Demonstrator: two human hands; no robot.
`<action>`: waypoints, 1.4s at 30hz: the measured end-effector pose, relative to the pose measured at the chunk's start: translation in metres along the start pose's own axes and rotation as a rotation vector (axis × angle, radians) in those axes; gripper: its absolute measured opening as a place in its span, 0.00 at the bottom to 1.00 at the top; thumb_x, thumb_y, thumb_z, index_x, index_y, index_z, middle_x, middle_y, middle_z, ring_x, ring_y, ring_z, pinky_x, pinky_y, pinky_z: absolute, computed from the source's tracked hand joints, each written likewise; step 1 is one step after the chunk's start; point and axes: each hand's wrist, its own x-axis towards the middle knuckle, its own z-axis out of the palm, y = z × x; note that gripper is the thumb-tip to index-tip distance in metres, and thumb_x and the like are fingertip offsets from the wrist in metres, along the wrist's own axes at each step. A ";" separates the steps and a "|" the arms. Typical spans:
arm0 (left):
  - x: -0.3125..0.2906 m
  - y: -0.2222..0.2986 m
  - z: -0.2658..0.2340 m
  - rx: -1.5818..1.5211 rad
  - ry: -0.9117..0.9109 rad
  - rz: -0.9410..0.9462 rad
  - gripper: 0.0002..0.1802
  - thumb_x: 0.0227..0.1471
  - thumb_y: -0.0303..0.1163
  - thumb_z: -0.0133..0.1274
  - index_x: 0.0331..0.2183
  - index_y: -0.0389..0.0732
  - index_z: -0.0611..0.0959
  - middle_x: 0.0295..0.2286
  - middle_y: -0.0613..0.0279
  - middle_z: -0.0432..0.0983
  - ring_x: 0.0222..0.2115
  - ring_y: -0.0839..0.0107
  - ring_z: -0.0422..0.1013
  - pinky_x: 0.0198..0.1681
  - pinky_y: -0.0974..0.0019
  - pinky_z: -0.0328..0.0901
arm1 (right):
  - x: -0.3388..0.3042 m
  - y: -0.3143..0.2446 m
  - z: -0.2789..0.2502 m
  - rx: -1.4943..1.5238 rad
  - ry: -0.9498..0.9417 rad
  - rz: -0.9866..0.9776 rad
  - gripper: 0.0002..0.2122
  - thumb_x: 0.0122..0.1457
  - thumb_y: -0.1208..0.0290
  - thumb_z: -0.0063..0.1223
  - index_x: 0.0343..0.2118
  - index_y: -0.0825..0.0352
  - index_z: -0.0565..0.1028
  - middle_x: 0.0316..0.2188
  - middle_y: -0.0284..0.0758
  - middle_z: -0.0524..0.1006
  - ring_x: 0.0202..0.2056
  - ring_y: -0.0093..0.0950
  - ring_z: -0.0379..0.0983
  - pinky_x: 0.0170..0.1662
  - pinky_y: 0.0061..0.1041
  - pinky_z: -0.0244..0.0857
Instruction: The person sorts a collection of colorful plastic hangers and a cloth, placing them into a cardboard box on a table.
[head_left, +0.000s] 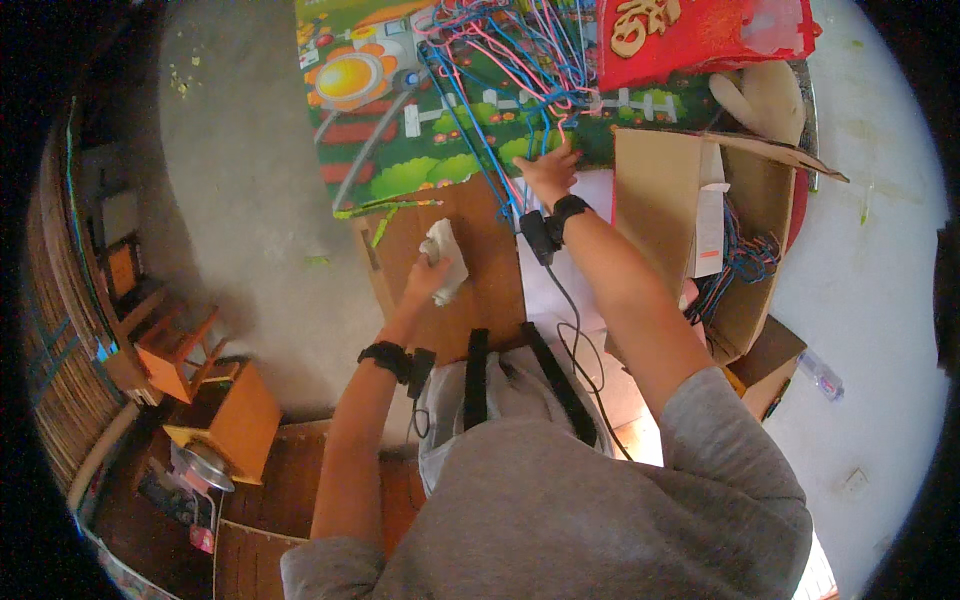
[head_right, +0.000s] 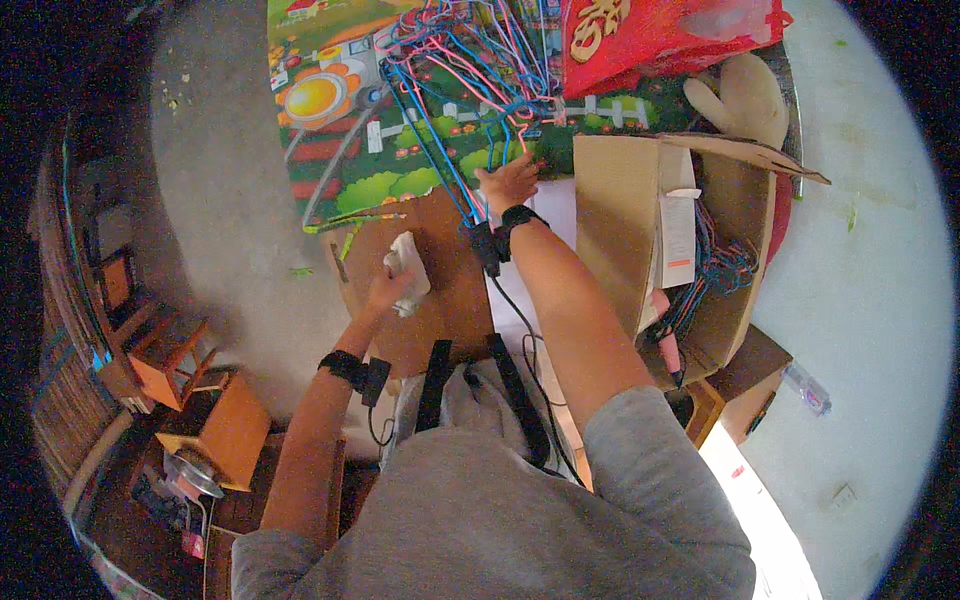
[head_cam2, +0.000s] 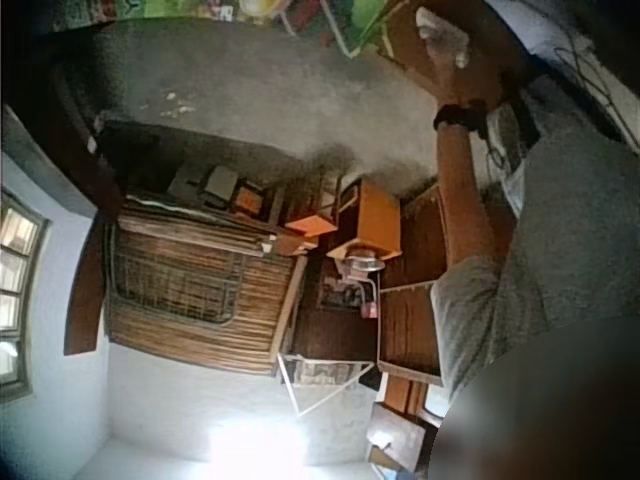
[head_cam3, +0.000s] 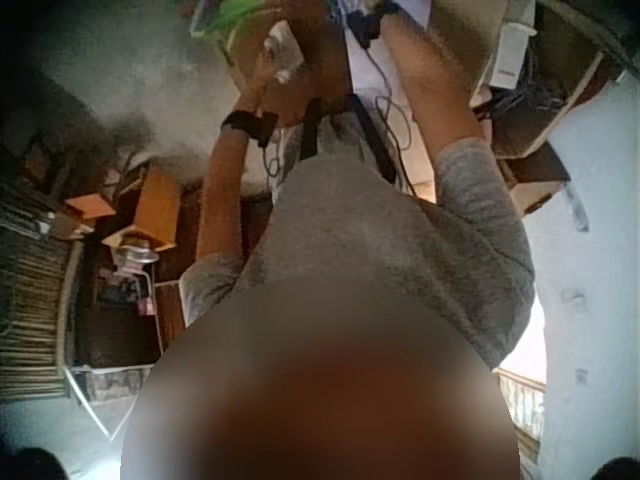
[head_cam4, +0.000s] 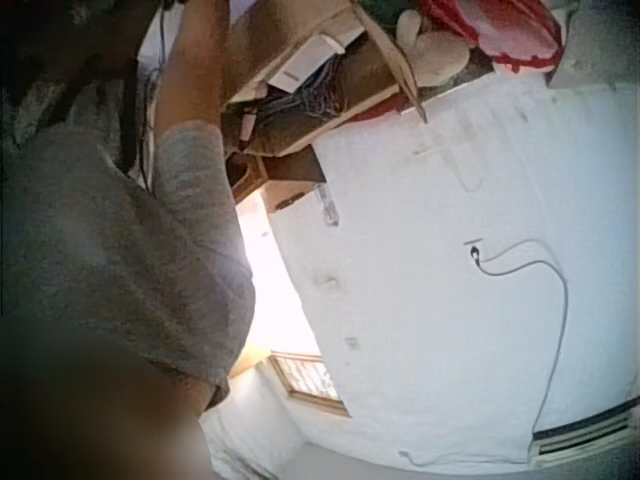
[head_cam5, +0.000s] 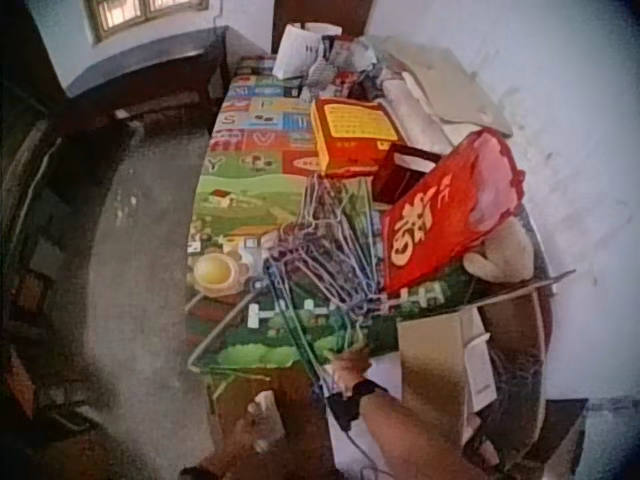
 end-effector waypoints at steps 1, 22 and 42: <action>0.000 -0.001 -0.001 0.038 0.008 0.000 0.35 0.41 0.52 0.50 0.40 0.27 0.70 0.33 0.39 0.72 0.38 0.51 0.70 0.39 0.59 0.64 | 0.005 0.006 0.002 0.091 -0.101 -0.043 0.44 0.40 0.56 0.58 0.54 0.72 0.44 0.47 0.52 0.61 0.48 0.43 0.59 0.47 0.42 0.55; -0.019 -0.108 0.006 -0.083 -0.114 0.273 0.32 0.38 0.44 0.52 0.45 0.34 0.70 0.38 0.46 0.71 0.40 0.55 0.68 0.43 0.59 0.62 | -0.141 0.175 0.007 -0.179 -0.247 -0.460 0.09 0.53 0.71 0.36 0.34 0.71 0.65 0.27 0.49 0.74 0.31 0.46 0.72 0.35 0.43 0.65; -0.259 0.070 -0.116 -0.198 0.353 1.188 0.22 0.45 0.30 0.45 0.45 0.35 0.67 0.39 0.50 0.64 0.41 0.59 0.63 0.44 0.66 0.58 | -0.296 0.114 -0.172 0.282 -0.012 -0.979 0.17 0.57 0.69 0.39 0.49 0.63 0.61 0.25 0.53 0.72 0.28 0.48 0.69 0.29 0.42 0.63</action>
